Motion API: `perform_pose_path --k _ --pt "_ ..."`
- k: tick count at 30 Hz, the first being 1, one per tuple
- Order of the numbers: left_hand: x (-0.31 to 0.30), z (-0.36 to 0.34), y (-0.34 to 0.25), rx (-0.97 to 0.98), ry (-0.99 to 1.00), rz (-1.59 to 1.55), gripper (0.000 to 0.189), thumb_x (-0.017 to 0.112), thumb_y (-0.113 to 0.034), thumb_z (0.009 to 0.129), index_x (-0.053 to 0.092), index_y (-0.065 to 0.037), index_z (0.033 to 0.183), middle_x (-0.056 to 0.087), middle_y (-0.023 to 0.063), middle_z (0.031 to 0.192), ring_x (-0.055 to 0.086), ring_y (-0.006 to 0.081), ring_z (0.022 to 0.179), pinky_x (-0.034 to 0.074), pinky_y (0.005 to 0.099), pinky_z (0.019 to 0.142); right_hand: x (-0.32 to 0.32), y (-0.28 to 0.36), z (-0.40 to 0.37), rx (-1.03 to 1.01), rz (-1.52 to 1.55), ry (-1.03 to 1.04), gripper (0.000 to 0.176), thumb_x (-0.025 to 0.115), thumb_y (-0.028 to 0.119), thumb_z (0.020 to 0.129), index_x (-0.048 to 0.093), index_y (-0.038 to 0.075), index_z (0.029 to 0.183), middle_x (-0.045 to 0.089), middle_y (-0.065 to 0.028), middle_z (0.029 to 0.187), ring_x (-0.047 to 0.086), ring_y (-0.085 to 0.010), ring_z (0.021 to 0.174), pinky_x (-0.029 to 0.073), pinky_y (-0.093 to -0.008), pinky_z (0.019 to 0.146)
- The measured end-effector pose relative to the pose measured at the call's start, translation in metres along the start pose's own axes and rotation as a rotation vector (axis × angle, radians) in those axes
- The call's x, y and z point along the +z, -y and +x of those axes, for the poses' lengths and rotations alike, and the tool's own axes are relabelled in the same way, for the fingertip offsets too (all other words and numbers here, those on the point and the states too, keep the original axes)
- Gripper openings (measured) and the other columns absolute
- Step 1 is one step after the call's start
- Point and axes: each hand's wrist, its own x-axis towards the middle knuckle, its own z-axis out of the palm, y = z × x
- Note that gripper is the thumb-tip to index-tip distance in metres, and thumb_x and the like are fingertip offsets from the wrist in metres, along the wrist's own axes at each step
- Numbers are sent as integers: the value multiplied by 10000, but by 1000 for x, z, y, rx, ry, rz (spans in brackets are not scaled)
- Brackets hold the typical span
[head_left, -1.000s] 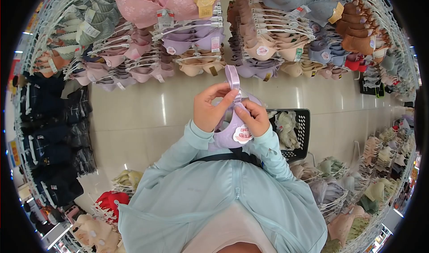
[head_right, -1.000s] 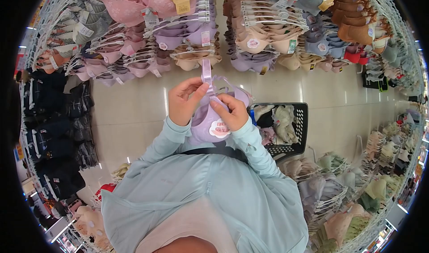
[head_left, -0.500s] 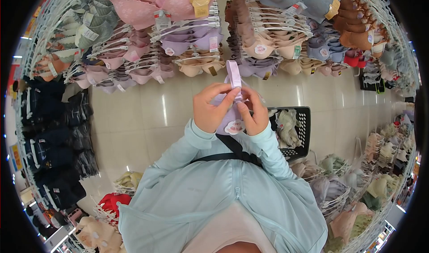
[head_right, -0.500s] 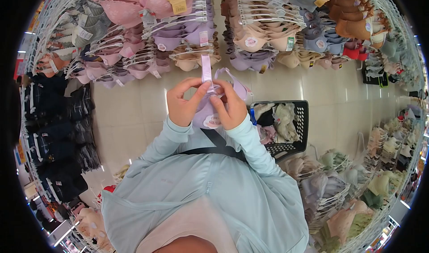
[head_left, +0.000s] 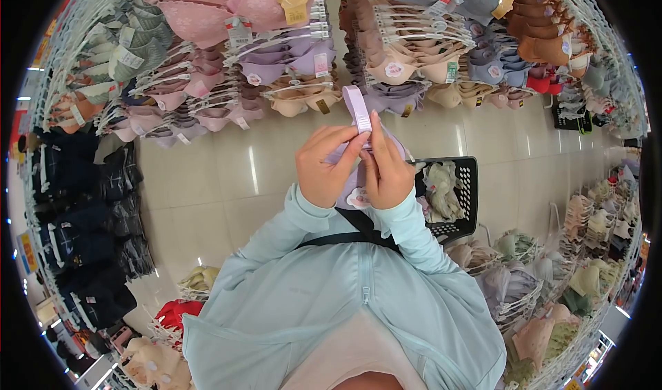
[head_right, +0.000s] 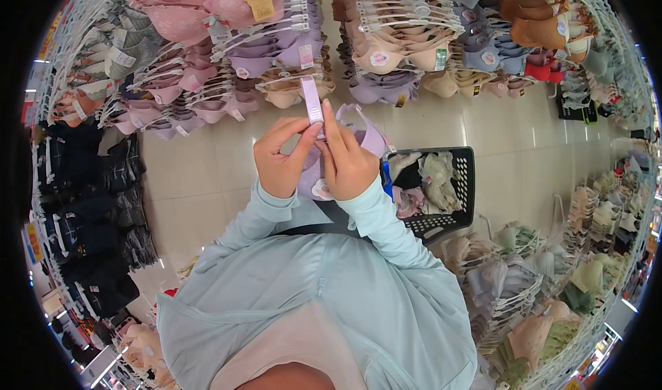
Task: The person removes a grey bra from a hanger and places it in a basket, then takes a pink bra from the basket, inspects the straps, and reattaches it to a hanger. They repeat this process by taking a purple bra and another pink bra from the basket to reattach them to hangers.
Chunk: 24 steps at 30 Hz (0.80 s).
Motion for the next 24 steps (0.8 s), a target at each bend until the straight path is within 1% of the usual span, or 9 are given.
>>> perform_pose_path --k 5,7,8,10,13,14,16,19,24 --pt "2 -1 0 -29 2 -14 153 645 -2 710 646 3 863 631 96 787 572 206 683 440 282 632 -5 2 -1 30 1 40 549 579 104 798 386 77 1312 576 -109 882 559 -238 551 453 -278 479" --pt "1 -1 0 -12 -6 -38 145 653 -7 706 655 -7 851 628 90 783 566 204 684 440 283 630 -7 2 -1 122 187 58 536 556 88 810 376 71 1315 566 -139 981 588 -256 725 471 -269 589" --pt "0 -1 -1 -10 -5 -38 145 653 -7 706 655 -7 851 628 90 783 566 204 684 440 283 630 -7 1 0 121 187 56 536 556 88 810 376 71 1315 566 -139 981 588 -256 725 471 -269 589" --pt "-1 -1 -3 51 21 7 138 667 -23 699 670 -29 836 612 80 820 547 201 745 436 284 649 -6 -3 2 286 618 0 443 538 80 820 452 57 1254 542 -154 1085 562 -283 888 458 -300 725" --pt "0 0 0 139 -15 70 138 679 -39 692 681 -52 829 588 65 864 518 199 807 425 287 686 -7 -20 3 113 543 123 304 542 68 815 561 32 1117 548 -155 1100 548 -293 928 439 -328 780" --pt "-1 -1 1 140 -14 70 138 679 -39 692 681 -52 829 588 65 864 518 199 807 425 287 686 -8 -20 4 113 543 121 304 542 68 815 561 32 1117 548 -155 1100 548 -293 928 439 -328 780" --pt "-3 -2 4 71 10 24 156 688 -51 686 686 -63 841 574 56 892 499 200 833 414 292 719 -12 -17 10 121 516 122 187 560 50 791 620 2 962 588 -139 1015 550 -287 913 434 -343 783" --pt "-5 -2 5 39 16 0 161 689 -53 687 687 -62 847 579 49 866 500 192 818 408 285 722 -8 -21 13 -42 356 36 174 590 9 733 623 -8 903 615 -121 908 558 -285 854 444 -345 748" --pt "-5 -4 1 -79 3 -135 146 685 -48 701 686 -54 847 603 54 840 507 172 807 403 275 707 -3 -14 11 -74 290 -70 213 606 -45 658 624 -7 867 615 -103 824 556 -284 746 462 -333 656"
